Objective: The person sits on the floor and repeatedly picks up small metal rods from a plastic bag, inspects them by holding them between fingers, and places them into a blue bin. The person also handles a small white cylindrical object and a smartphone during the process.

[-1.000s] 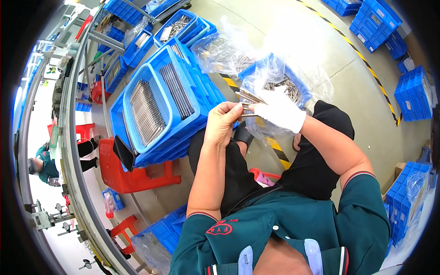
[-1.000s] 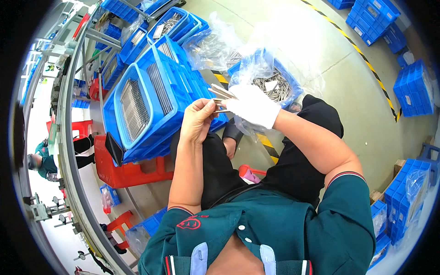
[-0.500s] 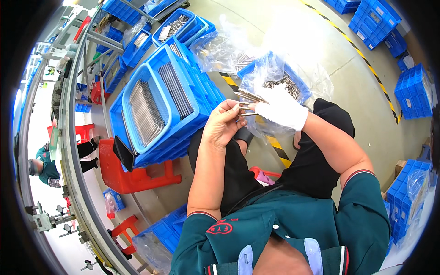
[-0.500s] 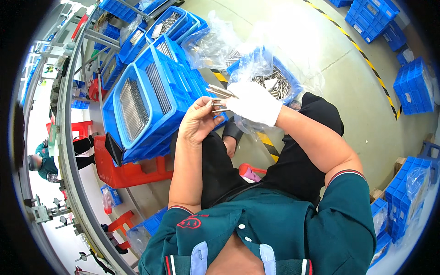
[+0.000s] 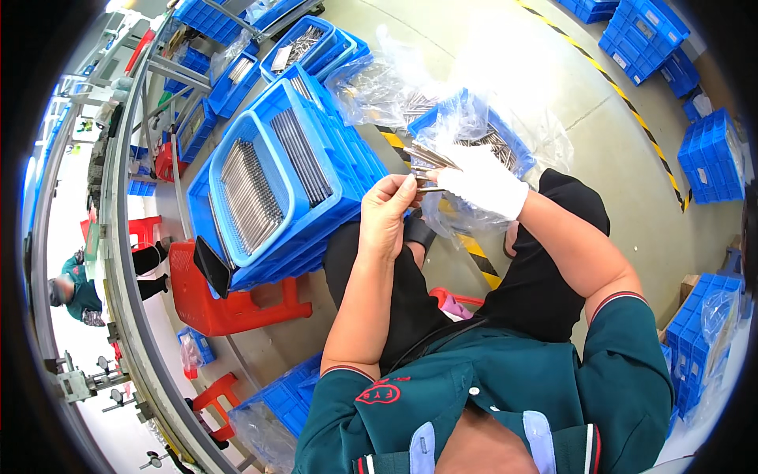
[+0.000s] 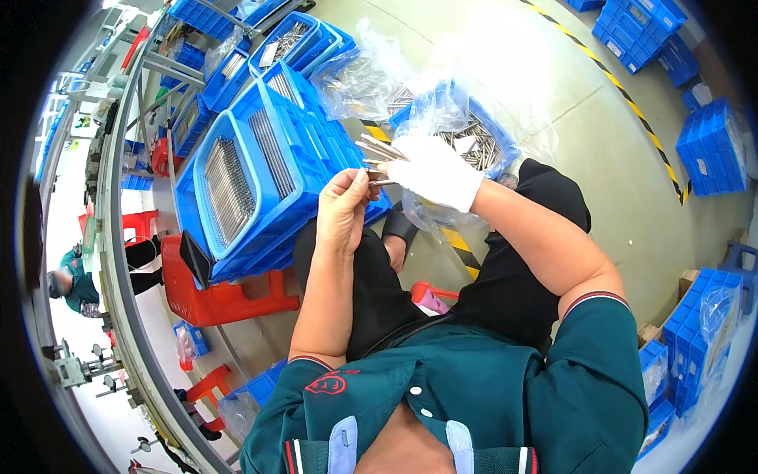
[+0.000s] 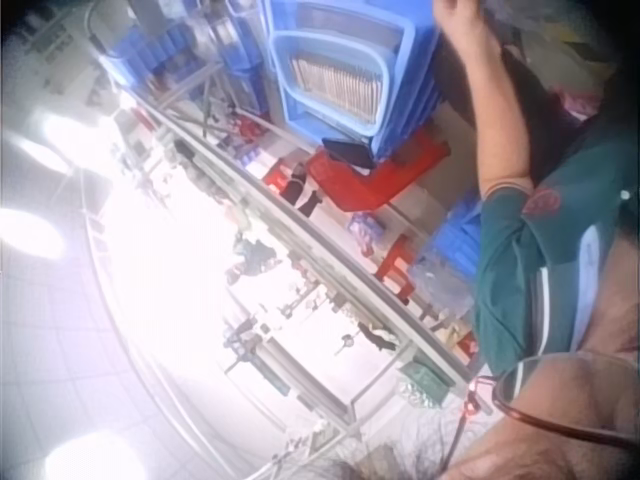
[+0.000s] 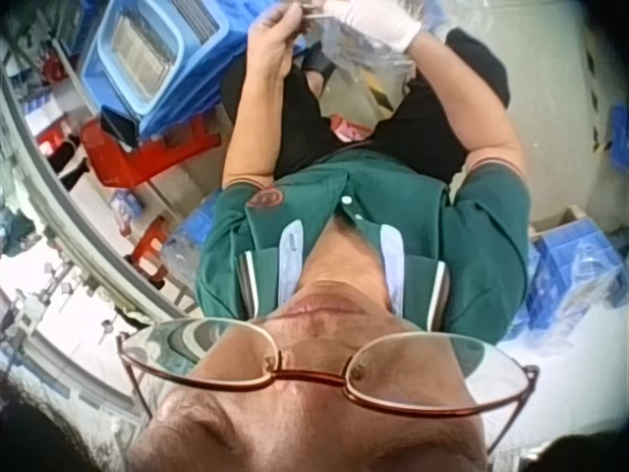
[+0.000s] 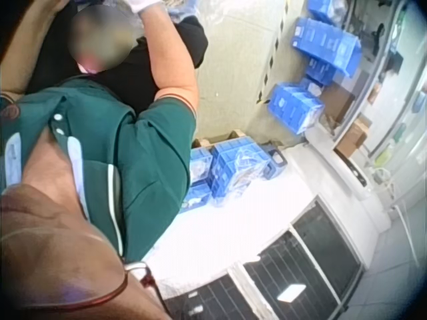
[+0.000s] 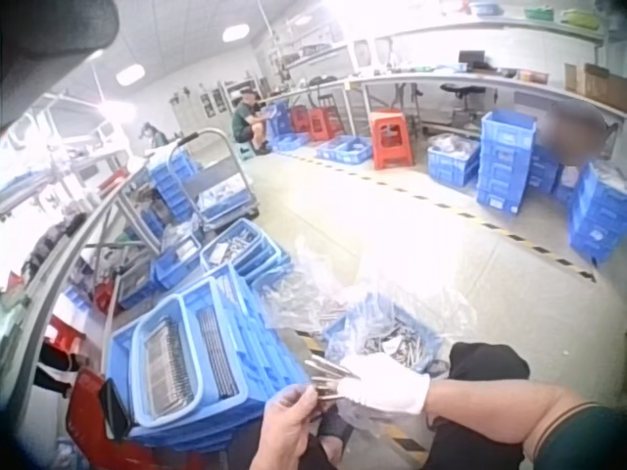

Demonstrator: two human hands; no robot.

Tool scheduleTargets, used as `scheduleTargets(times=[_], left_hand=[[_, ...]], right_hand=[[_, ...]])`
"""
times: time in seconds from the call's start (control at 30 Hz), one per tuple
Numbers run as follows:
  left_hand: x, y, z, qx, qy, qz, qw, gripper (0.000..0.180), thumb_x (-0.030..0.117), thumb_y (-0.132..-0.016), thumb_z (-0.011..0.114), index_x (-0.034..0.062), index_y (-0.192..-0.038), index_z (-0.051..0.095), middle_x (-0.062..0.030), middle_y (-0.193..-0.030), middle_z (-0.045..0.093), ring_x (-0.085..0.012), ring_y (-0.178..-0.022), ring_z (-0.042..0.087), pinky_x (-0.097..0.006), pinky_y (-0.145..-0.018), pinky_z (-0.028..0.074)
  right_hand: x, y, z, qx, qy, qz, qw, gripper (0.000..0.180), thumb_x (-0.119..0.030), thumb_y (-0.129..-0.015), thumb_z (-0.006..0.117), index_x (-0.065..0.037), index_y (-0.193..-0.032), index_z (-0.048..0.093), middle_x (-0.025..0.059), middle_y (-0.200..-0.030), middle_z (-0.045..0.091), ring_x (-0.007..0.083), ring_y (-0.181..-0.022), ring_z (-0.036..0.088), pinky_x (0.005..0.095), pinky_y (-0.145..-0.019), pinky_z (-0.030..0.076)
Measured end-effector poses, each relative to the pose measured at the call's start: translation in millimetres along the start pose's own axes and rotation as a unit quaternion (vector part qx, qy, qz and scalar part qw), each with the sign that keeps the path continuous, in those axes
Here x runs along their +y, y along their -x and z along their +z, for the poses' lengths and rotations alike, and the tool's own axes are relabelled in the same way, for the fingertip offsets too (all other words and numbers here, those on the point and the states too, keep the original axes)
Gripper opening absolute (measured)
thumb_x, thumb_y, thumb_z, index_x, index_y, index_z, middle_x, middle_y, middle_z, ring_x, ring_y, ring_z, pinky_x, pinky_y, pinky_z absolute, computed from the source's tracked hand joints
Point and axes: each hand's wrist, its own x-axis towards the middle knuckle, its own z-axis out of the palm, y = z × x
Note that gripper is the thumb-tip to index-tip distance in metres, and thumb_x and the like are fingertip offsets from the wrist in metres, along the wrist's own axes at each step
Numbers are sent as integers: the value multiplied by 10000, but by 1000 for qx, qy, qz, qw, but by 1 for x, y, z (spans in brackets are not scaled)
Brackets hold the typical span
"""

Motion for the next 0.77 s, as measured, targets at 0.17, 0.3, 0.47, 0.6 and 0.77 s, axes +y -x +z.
scheduleTargets(times=[0.17, 0.3, 0.47, 0.6, 0.77], left_hand=[[6, 3, 5, 27, -79, 37, 996, 180, 188, -886, 624, 8, -894, 637, -36, -814, 637, -86, -698, 529, -235, -657, 420], [10, 3, 6, 59, -142, 85, 984, 168, 164, -876, 634, -2, -902, 638, -22, -785, 608, -76, -694, 513, -219, -646, 410], [13, 0, 2, 50, -82, 68, 993, 165, 138, -862, 652, -8, -939, 640, -10, -789, 605, -61, -675, 485, -208, -635, 397], [12, 0, 0, 17, -65, 45, 997, 176, 134, -849, 671, -12, -943, 647, -2, -800, 613, -56, -693, 499, -202, -647, 397], [14, 1, -2, 11, -86, 26, 996, 195, 134, -844, 678, -19, -959, 645, -11, -815, 624, -62, -714, 523, -197, -662, 406]], right_hand=[[-7, 1, 2, -40, -22, 31, 998, 325, -261, -845, 584, -27, -1068, 618, 146, -835, 629, 187, -741, 585, 316, -692, 463], [-1, 2, 3, -30, -12, 5, 999, 342, -278, -848, 575, -26, -1078, 609, 151, -837, 628, 197, -748, 584, 324, -699, 462], [4, 4, 3, 7, -27, -31, 999, 347, -352, -842, 570, -6, -837, 596, 175, -734, 575, 313, -687, 564, 394, -626, 430], [2, 7, 6, -13, 8, -33, 999, 332, -345, -845, 555, -15, -852, 591, 184, -746, 580, 335, -712, 574, 411, -637, 433], [-11, 7, -2, -78, 68, 23, 994, 384, -322, -844, 565, -28, -1091, 593, 195, -854, 621, 284, -799, 604, 375, -769, 440]])
